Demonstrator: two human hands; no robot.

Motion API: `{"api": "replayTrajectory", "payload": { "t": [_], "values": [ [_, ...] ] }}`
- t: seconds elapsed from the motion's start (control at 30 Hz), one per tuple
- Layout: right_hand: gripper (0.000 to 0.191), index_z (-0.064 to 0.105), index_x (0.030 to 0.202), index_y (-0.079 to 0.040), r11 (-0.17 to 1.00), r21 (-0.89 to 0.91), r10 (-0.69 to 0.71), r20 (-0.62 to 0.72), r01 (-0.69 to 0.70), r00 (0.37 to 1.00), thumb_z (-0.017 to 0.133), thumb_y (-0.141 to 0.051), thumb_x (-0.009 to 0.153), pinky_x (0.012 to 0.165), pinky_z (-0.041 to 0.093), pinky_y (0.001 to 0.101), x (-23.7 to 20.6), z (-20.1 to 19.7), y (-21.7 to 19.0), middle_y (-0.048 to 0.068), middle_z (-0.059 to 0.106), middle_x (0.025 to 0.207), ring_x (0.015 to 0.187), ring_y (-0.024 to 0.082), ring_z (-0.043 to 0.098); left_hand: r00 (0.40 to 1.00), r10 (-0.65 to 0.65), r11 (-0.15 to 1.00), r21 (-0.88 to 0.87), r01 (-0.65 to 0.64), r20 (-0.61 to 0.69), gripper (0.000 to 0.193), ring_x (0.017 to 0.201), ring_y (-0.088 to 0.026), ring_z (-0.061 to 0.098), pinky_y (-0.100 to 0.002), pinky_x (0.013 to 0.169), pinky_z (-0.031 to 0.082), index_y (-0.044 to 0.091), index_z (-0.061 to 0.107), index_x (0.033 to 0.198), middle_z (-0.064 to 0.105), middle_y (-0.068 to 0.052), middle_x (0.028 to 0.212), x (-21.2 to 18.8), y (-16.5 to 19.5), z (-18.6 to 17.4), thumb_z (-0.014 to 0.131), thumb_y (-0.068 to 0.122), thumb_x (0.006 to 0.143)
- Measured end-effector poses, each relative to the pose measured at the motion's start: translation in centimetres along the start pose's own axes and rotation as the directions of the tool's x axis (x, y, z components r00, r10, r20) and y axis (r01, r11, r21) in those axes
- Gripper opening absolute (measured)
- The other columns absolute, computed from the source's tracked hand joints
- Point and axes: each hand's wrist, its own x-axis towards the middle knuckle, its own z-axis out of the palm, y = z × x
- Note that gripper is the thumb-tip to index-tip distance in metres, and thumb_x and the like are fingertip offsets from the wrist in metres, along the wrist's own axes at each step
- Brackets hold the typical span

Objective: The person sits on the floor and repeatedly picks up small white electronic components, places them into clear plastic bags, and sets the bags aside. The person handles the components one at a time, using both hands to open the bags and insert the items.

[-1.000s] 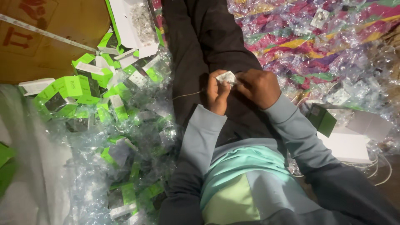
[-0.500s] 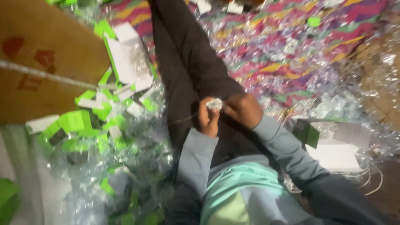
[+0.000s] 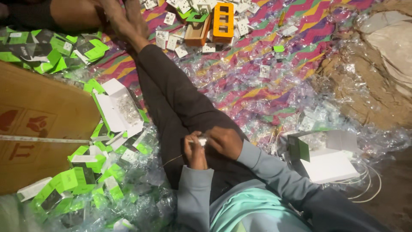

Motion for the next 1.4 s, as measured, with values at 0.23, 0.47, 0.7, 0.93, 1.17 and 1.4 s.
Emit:
{"api": "replayTrajectory", "payload": {
  "t": [0.23, 0.47, 0.7, 0.93, 1.17, 1.4],
  "values": [
    [0.021, 0.071, 0.108, -0.001, 0.993, 0.098, 0.073, -0.030, -0.069, 0.997, 0.071, -0.010, 0.089, 0.066, 0.053, 0.0409, -0.3, 0.6, 1.6, 0.016, 0.067, 0.087, 0.075, 0.034, 0.067, 0.992, 0.088, 0.960, 0.258, -0.109, 0.092, 0.027, 0.109, -0.019, 0.058, -0.033, 0.097, 0.049, 0.004, 0.051, 0.114, 0.061, -0.017, 0.120, -0.1, -0.3, 0.8, 0.067, -0.006, 0.095],
    [0.017, 0.070, 0.107, -0.002, 0.985, 0.163, 0.056, -0.019, -0.052, 0.998, 0.070, -0.014, 0.094, 0.073, 0.054, 0.0414, 1.1, 0.1, 0.8, 0.016, 0.068, 0.092, 0.084, 0.035, 0.067, 0.973, 0.208, 0.911, 0.342, -0.229, 0.099, 0.032, 0.116, -0.019, 0.057, -0.034, 0.103, 0.048, 0.005, 0.046, 0.128, 0.057, -0.013, 0.127, 0.3, 0.3, 1.6, 0.056, 0.004, 0.097],
    [0.019, 0.069, 0.101, -0.003, 0.974, 0.201, 0.098, 0.047, -0.105, 0.994, 0.073, -0.018, 0.090, 0.072, 0.053, 0.0393, 0.9, 0.3, -0.4, 0.014, 0.068, 0.097, 0.086, 0.034, 0.068, 0.992, 0.102, 0.900, 0.432, -0.063, -0.068, 0.023, 0.101, -0.016, 0.055, -0.031, 0.087, 0.047, 0.005, 0.051, 0.126, 0.057, -0.009, 0.119, -0.3, -0.3, 1.0, 0.051, 0.014, 0.106],
    [0.013, 0.071, 0.095, -0.002, 0.810, 0.491, 0.368, 0.000, -0.320, 0.930, 0.069, -0.014, 0.095, 0.064, 0.054, 0.0318, -0.4, 3.9, 2.5, 0.007, 0.073, 0.080, 0.074, 0.012, 0.066, 0.945, 0.279, 0.791, 0.518, -0.326, 0.170, 0.033, 0.113, -0.020, 0.057, -0.036, 0.103, 0.047, 0.003, 0.048, 0.126, 0.057, -0.013, 0.124, -0.2, -0.1, 2.1, 0.062, 0.007, 0.097],
    [0.030, 0.064, 0.087, -0.001, 0.558, 0.728, 0.751, -0.238, -0.399, 0.616, 0.060, -0.022, 0.109, 0.058, 0.045, 0.0275, 1.0, 3.6, 7.9, 0.001, 0.061, 0.071, 0.064, 0.010, 0.053, 0.882, 0.371, 0.767, 0.440, -0.468, 0.291, 0.032, 0.122, -0.026, 0.064, -0.041, 0.113, 0.051, 0.004, 0.049, 0.128, 0.061, -0.016, 0.127, -2.4, 1.4, 3.4, 0.056, -0.003, 0.097],
    [0.020, 0.064, 0.111, 0.000, 0.745, 0.603, 0.553, -0.320, -0.285, 0.769, 0.070, -0.015, 0.098, 0.070, 0.051, 0.0265, -1.1, 1.3, 10.2, 0.000, 0.063, 0.089, 0.081, 0.008, 0.058, 0.998, 0.034, 0.997, 0.073, -0.030, -0.044, 0.033, 0.115, -0.030, 0.062, -0.043, 0.095, 0.051, -0.002, 0.058, 0.120, 0.065, -0.022, 0.124, -0.9, 2.6, 3.1, 0.055, 0.017, 0.094]
  ]
}}
